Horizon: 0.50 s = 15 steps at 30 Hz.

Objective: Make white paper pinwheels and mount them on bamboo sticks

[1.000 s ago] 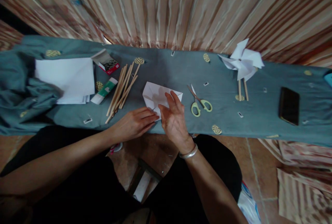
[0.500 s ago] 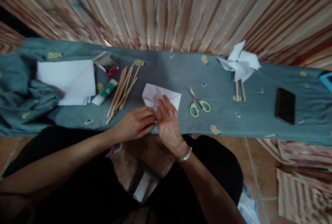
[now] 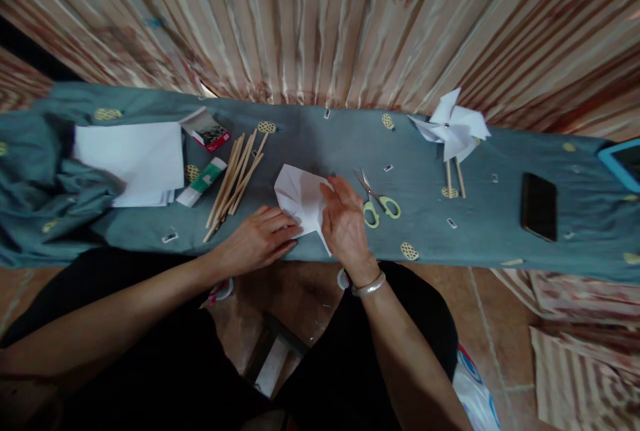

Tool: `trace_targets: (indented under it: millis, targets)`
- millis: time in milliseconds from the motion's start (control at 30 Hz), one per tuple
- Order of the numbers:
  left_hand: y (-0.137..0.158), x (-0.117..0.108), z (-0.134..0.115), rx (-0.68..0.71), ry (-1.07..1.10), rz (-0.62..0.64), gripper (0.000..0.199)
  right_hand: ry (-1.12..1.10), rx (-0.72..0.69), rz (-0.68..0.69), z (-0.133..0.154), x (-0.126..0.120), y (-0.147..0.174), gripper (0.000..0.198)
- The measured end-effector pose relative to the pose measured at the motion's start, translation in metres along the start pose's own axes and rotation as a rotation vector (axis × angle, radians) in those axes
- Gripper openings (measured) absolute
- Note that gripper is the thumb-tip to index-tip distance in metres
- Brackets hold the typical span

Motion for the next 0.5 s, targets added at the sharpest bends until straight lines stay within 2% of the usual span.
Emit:
trace_targets:
  millis: [100,267,500]
  targets:
    - [0.001,-0.002,0.003,0.002,0.005,-0.001,0.021,0.026,0.042,0.022,-0.016,0.000,-0.012,0.041]
    - [-0.002,-0.010,0.016,-0.032,-0.006,-0.009,0.019,0.012,0.090,0.026,-0.026,-0.003,-0.018,0.042]
    - [-0.008,-0.018,0.037,-0.083,-0.029,-0.077,0.022,-0.109,0.331,-0.022,-0.043,-0.012,-0.005,0.043]
Point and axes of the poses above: each hand's wrist, its own y-axis away from the middle knuckle, its own x-axis out of the palm, z = x × y, the point moved 5 cm from there along -y, towards the middle knuckle, and after that the axes turned 15 degrees about -x, right-handed, at the moved point
